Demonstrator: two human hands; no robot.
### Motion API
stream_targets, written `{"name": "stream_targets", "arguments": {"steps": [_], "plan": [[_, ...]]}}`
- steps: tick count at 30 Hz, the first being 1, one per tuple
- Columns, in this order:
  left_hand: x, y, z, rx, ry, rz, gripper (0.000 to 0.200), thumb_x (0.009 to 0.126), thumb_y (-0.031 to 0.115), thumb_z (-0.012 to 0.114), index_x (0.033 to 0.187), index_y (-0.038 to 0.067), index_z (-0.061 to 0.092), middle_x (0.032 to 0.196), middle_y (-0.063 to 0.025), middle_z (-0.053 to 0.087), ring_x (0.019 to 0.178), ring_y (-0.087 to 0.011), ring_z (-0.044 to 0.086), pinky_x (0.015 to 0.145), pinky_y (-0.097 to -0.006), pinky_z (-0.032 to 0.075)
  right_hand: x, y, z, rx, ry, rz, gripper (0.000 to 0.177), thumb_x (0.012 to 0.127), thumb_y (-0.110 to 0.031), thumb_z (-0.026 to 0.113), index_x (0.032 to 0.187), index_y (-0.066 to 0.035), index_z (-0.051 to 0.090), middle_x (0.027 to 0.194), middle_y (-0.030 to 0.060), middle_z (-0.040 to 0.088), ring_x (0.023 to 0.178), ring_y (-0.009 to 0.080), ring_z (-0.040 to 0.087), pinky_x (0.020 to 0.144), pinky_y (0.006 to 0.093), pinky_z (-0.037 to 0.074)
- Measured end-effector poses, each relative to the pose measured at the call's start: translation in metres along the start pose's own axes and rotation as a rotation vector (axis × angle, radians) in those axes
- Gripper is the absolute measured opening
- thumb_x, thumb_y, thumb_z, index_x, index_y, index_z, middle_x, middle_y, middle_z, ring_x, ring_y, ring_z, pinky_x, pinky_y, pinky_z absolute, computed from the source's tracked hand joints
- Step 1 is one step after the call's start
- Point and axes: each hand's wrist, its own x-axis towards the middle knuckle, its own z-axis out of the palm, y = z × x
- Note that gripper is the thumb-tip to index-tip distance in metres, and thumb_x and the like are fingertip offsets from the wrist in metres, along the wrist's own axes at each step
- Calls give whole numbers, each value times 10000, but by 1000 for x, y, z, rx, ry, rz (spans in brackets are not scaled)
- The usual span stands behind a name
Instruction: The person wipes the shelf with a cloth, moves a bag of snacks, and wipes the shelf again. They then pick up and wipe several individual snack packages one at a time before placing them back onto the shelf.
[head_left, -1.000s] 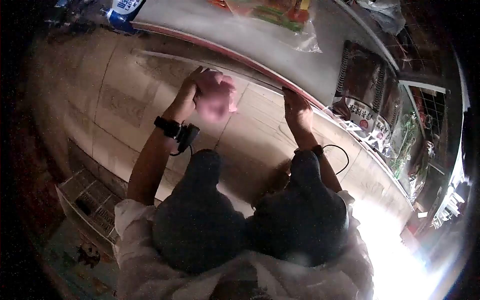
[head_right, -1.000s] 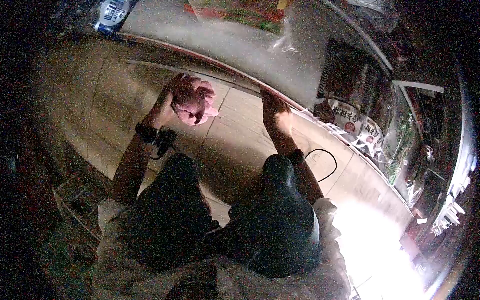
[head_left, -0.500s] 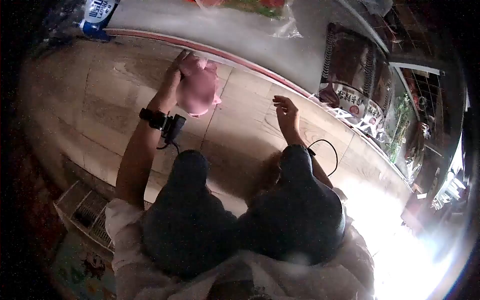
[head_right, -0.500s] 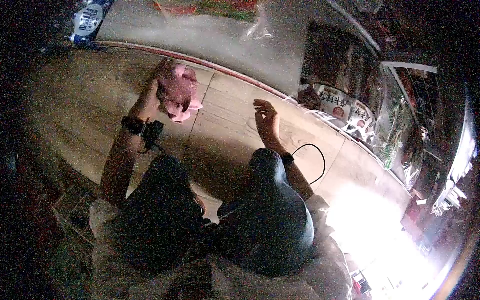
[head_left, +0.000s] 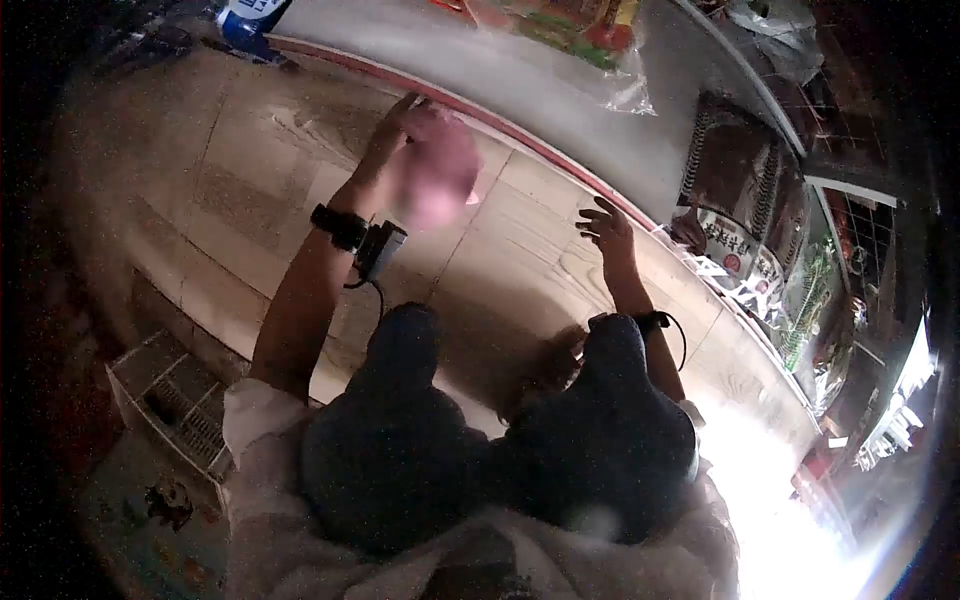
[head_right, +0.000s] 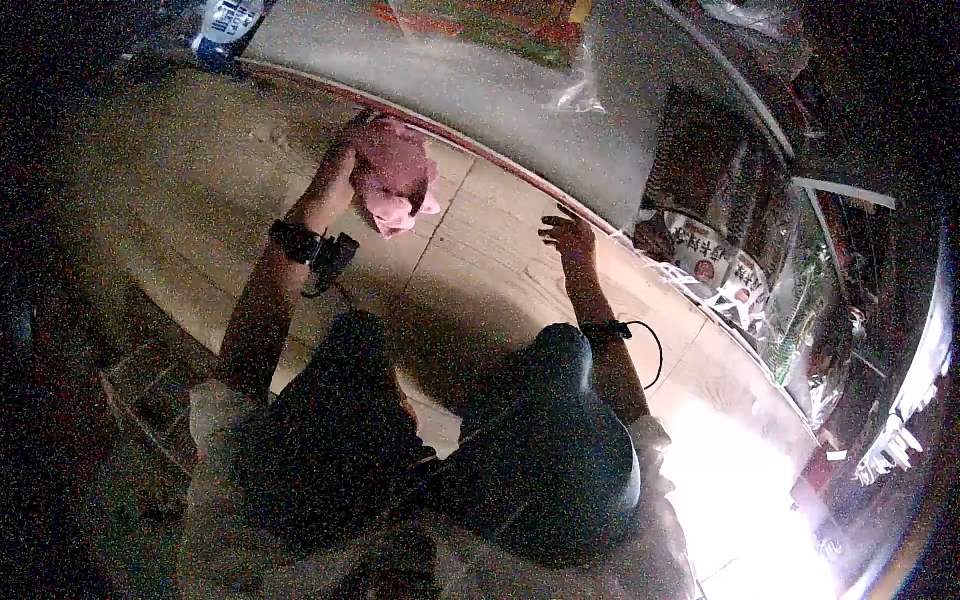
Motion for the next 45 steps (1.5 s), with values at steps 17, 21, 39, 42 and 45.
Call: {"name": "stream_targets", "arguments": {"steps": [17, 21, 39, 42, 45], "plan": [[-9, 28, 57, 83, -116, -179, 352, 804, 370, 529, 973, 67, 471, 817, -79, 557, 563, -116, 506, 471, -240, 389, -21, -71, 119, -476, -385, -243, 427, 814, 22, 479, 1202, -117, 368, 1040, 72, 510, 884, 152, 536, 732, 273, 443], [-4, -19, 63, 141, -178, -92, 150, 778, 120, 530, 894, 32, 494, 791, -41, 528, 639, -98, 506, 544, -226, 405, -22, -60, 122, -472, -354, -272, 618, 788, -15, 550, 1293, -163, 225, 1124, 74, 457, 950, 167, 503, 770, 298, 438], [-7, 1, -30, 389, 367, -72, 594, 806, 315, 527, 1268, 37, 279, 1285, -113, 336, 1173, -212, 364, 978, -358, 286, -44, -123, 123, 705, -414, -110, 66, 820, -107, 426, 830, -48, 453, 928, 91, 497, 864, 204, 496, 849, 317, 378], [8, 9, -69, 235, 351, 99, 674, 799, 249, 541, 1323, 53, 165, 1364, -101, 195, 1257, -248, 219, 1003, -438, 235, -49, -126, 113, 486, 2, -238, 101, 785, -127, 429, 802, -29, 439, 881, 84, 478, 854, 196, 503, 825, 323, 404], [33, -2, -118, 616, 202, 275, 516, 812, 174, 508, 1259, 65, 275, 1292, -66, 292, 1215, -227, 280, 998, -436, 250, -49, -124, 97, 235, 15, -574, 61, 782, -78, 473, 800, -31, 438, 892, 72, 480, 847, 192, 509, 784, 312, 436]]}}
